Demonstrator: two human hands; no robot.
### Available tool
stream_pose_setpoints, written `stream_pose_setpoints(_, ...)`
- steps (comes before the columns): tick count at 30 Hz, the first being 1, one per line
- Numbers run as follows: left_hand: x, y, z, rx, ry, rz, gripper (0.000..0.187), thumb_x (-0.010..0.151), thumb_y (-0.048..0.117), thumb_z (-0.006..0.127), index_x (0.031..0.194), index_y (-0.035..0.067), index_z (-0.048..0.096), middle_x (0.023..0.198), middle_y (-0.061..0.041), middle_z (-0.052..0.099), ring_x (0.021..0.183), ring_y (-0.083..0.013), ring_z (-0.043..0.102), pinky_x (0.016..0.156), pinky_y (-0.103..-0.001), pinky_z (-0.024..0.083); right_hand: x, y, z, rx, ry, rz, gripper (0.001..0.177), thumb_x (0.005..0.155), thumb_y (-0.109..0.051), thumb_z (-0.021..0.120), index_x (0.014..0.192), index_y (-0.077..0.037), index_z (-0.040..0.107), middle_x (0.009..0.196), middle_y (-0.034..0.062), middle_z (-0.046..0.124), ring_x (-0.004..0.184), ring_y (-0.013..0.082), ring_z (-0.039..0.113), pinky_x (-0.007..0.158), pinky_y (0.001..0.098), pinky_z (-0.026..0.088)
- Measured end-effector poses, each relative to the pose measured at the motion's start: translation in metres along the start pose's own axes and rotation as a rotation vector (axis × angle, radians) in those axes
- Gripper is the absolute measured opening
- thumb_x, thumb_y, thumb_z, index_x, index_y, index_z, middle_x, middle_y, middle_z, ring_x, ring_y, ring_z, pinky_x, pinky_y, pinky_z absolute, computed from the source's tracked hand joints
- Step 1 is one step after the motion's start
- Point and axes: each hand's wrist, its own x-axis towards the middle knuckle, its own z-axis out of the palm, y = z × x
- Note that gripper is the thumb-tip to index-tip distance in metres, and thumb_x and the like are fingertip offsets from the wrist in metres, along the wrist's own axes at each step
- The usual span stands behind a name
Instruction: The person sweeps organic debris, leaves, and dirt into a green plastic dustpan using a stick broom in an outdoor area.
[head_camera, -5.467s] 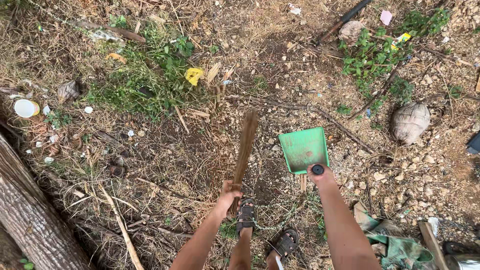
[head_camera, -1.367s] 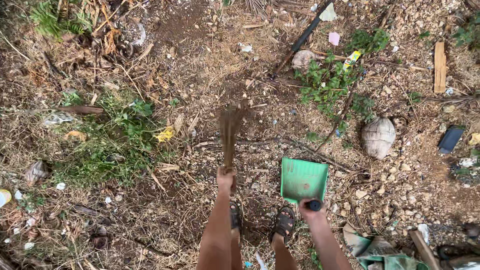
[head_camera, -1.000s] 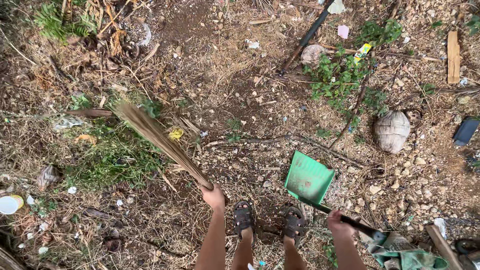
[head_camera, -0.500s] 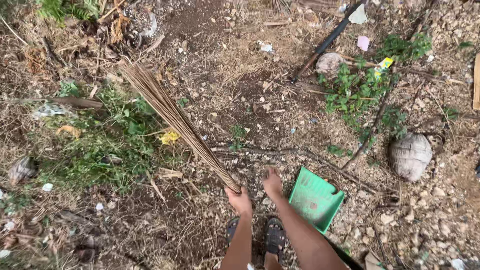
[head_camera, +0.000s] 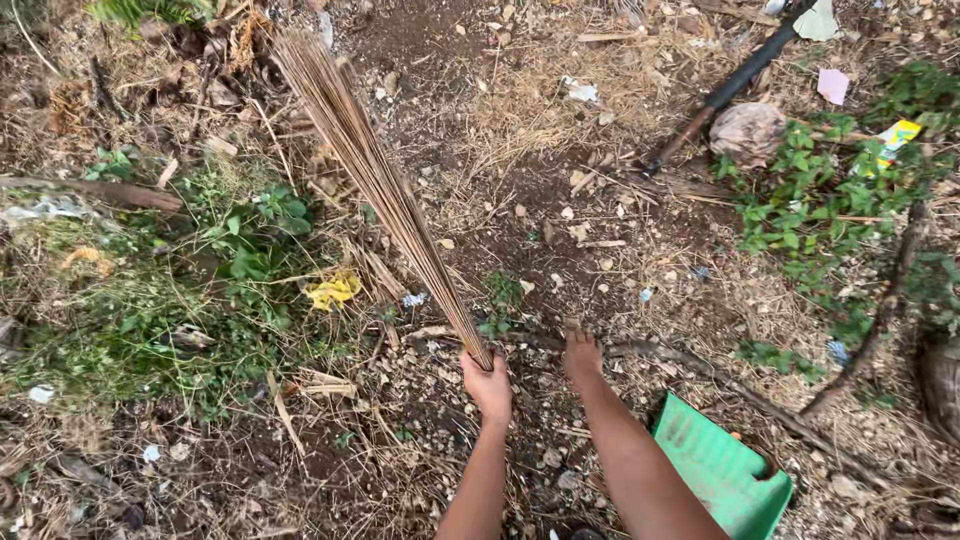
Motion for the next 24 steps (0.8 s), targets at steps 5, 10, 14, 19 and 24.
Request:
stream_pose_setpoints(5,0.009,0.008,0.005,0.048,-0.009,0.078,0.042,0.083,-0.005,0.067,0.121,0.004,0.051,0.083,-0.006,0.064,0.068,-0.0135,0.060,0.064,-0.029,0.051,-0.023,-0.002,0.015,-0.159,-0.072,-0.129,0.064,0.091,-0.002,0.063,0.148,-0.018,0.038,0.142,0.0111,0.044,0.136,0.0308,0.044,0.117,0.0510,0.037)
stream_pose_setpoints(10,-0.026,0.062,-0.009,-0.081,-0.085,-0.038,0.047,0.083,-0.009,0.059,0.127,0.006,0.052,0.088,-0.004,0.065,0.061,-0.0142,0.056,0.050,-0.028,0.047,-0.066,-0.004,-0.008,-0.137,-0.203,-0.198,0.078,0.090,0.023,0.049,0.149,-0.026,0.037,0.139,0.0167,0.042,0.130,0.0314,0.046,0.105,0.0455,0.048)
stream_pose_setpoints(14,-0.062,0.131,-0.036,-0.142,-0.073,-0.058,0.052,0.084,-0.010,0.059,0.132,0.005,0.044,0.087,-0.007,0.064,0.062,-0.0115,0.058,0.049,-0.026,0.046,-0.094,-0.020,-0.074,-0.201,0.062,-0.391,0.068,0.085,0.013,0.057,0.144,-0.018,0.041,0.134,0.0208,0.044,0.124,0.0355,0.048,0.104,0.0532,0.043)
stream_pose_setpoints(19,-0.074,0.241,-0.068,-0.171,-0.075,-0.060,0.044,0.086,-0.009,0.059,0.126,0.003,0.048,0.088,-0.007,0.067,0.057,-0.0110,0.057,0.046,-0.026,0.044,-0.140,-0.070,-0.191,-0.212,0.142,-0.498,0.052,0.087,0.006,0.056,0.131,-0.023,0.053,0.139,0.0193,0.045,0.125,0.0347,0.048,0.106,0.0518,0.042)
stream_pose_setpoints(24,-0.056,0.362,-0.102,-0.029,-0.063,-0.021,0.029,0.089,-0.005,0.062,0.116,0.000,0.054,0.088,-0.012,0.068,0.056,-0.0148,0.056,0.047,-0.029,0.044,-0.185,-0.132,-0.317,-0.162,0.266,-0.598,0.056,0.086,0.004,0.059,0.136,-0.020,0.051,0.132,0.0197,0.049,0.122,0.0363,0.050,0.103,0.0512,0.042)
